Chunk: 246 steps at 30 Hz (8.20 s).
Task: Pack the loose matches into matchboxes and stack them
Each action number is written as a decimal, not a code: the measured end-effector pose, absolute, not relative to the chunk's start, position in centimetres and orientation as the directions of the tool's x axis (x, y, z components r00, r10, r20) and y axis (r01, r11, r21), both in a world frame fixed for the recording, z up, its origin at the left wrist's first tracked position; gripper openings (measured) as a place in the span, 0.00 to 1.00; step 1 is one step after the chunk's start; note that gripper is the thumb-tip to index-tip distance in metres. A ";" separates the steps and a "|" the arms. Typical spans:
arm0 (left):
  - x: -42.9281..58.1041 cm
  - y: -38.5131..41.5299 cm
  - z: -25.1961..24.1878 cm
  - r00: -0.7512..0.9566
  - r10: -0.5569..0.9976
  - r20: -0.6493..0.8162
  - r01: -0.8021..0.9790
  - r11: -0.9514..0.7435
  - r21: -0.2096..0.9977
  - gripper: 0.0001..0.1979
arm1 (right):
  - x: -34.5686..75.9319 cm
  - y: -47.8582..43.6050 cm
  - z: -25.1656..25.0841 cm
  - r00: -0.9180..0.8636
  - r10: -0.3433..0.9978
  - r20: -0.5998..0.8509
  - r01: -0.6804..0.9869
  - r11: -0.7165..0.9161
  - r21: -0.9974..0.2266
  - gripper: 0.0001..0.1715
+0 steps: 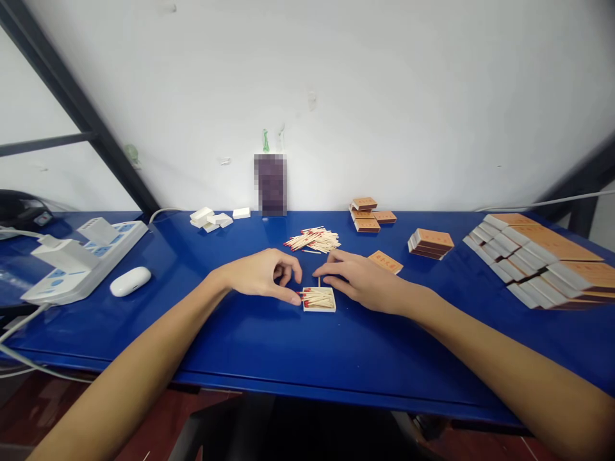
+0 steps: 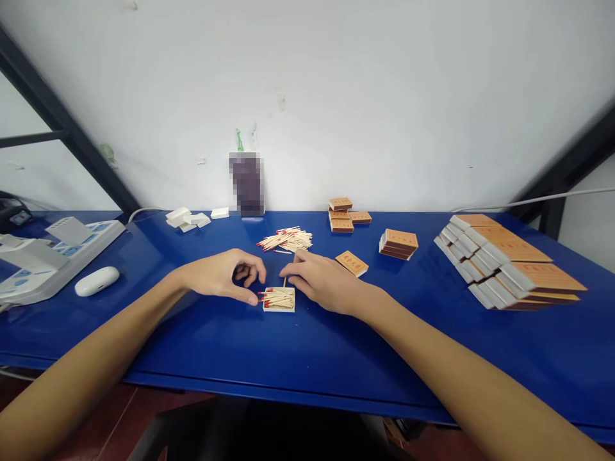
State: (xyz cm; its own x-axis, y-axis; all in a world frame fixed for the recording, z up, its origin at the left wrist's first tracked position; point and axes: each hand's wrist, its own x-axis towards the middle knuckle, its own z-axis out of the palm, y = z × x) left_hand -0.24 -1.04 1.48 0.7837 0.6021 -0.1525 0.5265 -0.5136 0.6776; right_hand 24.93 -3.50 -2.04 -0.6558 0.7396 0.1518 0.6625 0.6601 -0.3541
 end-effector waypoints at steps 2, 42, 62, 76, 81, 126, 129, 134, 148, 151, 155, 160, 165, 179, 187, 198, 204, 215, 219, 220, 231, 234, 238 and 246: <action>-0.4 -0.7 1.3 0.786 0.591 -0.184 0.531 -0.492 0.690 0.22 | 24.9 -3.5 -2.1 -0.662 0.738 0.135 0.668 0.662 -0.341 0.14; 1.3 -2.2 0.4 0.831 0.550 0.085 0.419 -0.719 0.554 0.19 | 24.5 -6.9 1.4 -0.633 0.764 0.125 0.672 0.623 -0.399 0.14; 1.1 -2.1 0.3 0.843 0.527 0.111 0.470 -0.820 0.327 0.18 | 25.3 -5.8 1.0 -0.702 0.708 0.082 0.644 0.680 -0.351 0.11; 1.5 -2.1 -0.1 0.854 0.511 0.096 0.469 -0.837 0.283 0.11 | 25.3 -5.5 0.3 -0.694 0.719 0.034 0.637 0.635 -0.436 0.13; 1.6 -2.5 -0.1 0.860 0.497 0.120 0.456 -0.851 0.260 0.11 | 25.4 -5.6 -0.3 -0.699 0.713 0.051 0.634 0.651 -0.417 0.12; 0.6 0.5 -2.7 0.650 0.734 0.197 0.733 -0.674 0.090 0.23 | 23.8 -2.2 -3.5 -0.421 0.849 0.320 0.825 0.505 -0.255 0.16; 0.7 0.5 -2.6 0.667 0.719 0.195 0.717 -0.691 0.093 0.22 | 23.7 -2.1 -3.6 -0.390 0.860 0.331 0.821 0.487 -0.298 0.15; 0.8 0.3 -2.4 0.689 0.694 0.208 0.677 -0.719 0.157 0.18 | 23.6 -2.1 -3.7 -0.389 0.866 0.314 0.816 0.482 -0.319 0.17; 1.0 0.4 -2.5 0.673 0.702 0.234 0.680 -0.711 0.180 0.17 | 23.5 -1.9 -3.8 -0.359 0.873 0.330 0.816 0.466 -0.343 0.13; 0.9 0.3 -2.3 0.678 0.701 0.222 0.676 -0.713 0.187 0.18 | 23.5 -1.9 -3.8 -0.358 0.873 0.331 0.816 0.465 -0.344 0.15; 0.9 0.1 -2.0 0.711 0.673 0.204 0.648 -0.739 0.183 0.18 | 23.6 -2.0 -3.8 -0.365 0.873 0.324 0.816 0.467 -0.341 0.15; 0.9 0.1 -2.1 0.704 0.682 0.197 0.659 -0.731 0.175 0.18 | 23.7 -2.1 -3.8 -0.378 0.864 0.332 0.815 0.481 -0.324 0.14; 0.8 0.4 -2.3 0.662 0.711 0.236 0.694 -0.701 0.164 0.17 | 23.9 -2.3 -3.7 -0.371 0.863 0.343 0.815 0.480 -0.325 0.11; 1.1 0.2 -2.0 0.655 0.705 0.272 0.681 -0.706 0.194 0.11 | 24.2 -2.1 -3.4 -0.392 0.872 0.295 0.783 0.484 -0.391 0.11; 1.3 0.4 -2.2 0.642 0.734 0.223 0.666 -0.678 0.311 0.10 | 25.3 -2.6 -1.5 -0.558 0.822 0.116 0.728 0.552 -0.406 0.06; 1.7 0.5 -2.3 0.562 0.734 0.381 0.527 -0.673 0.519 0.09 | 24.7 -4.7 0.3 -0.559 0.827 0.057 0.752 0.534 -0.385 0.06; 1.7 1.0 -2.8 0.526 0.762 0.378 0.521 -0.639 0.565 0.09 | 23.1 -6.6 0.2 -0.661 0.734 0.156 0.622 0.652 -0.433 0.04; 2.0 0.4 -2.0 0.450 0.745 0.492 0.526 -0.667 0.528 0.08 | 23.5 -5.2 -0.2 -0.513 0.821 0.249 0.706 0.569 -0.421 0.07; 2.1 -0.5 -0.8 0.431 0.744 0.511 0.455 -0.668 0.589 0.09 | 23.7 -4.0 -0.8 -0.525 0.828 0.195 0.684 0.547 -0.482 0.11; 2.1 -0.7 -0.6 0.449 0.735 0.508 0.434 -0.677 0.595 0.09 | 23.7 -3.8 -0.9 -0.534 0.827 0.177 0.665 0.540 -0.515 0.12; 2.3 -1.4 -0.8 0.580 0.737 0.349 0.408 -0.632 0.659 0.07 | 24.2 -2.6 -1.3 -0.570 0.813 0.120 0.694 0.555 -0.458 0.07; 2.5 -1.5 -0.8 0.559 0.762 0.326 0.365 -0.580 0.729 0.07 | 24.7 -3.1 -0.8 -0.533 0.831 0.161 0.741 0.550 -0.386 0.04; 2.3 -1.1 -0.9 0.511 0.798 0.319 0.352 -0.532 0.770 0.06 | 23.9 -5.3 0.3 -0.536 0.806 0.251 0.675 0.588 -0.445 0.04; 2.3 -1.3 -0.6 0.526 0.797 0.296 0.269 -0.487 0.831 0.07 | 22.8 -6.3 -0.3 -0.464 0.820 0.336 0.661 0.573 -0.485 0.05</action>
State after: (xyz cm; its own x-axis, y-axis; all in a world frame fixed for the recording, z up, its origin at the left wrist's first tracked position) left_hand 2.28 -1.32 -0.61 0.5262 0.7972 0.2960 0.2695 -0.4865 0.8311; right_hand 22.75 -6.32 -0.29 -0.4643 0.8196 0.3355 0.6611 0.5729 -0.4845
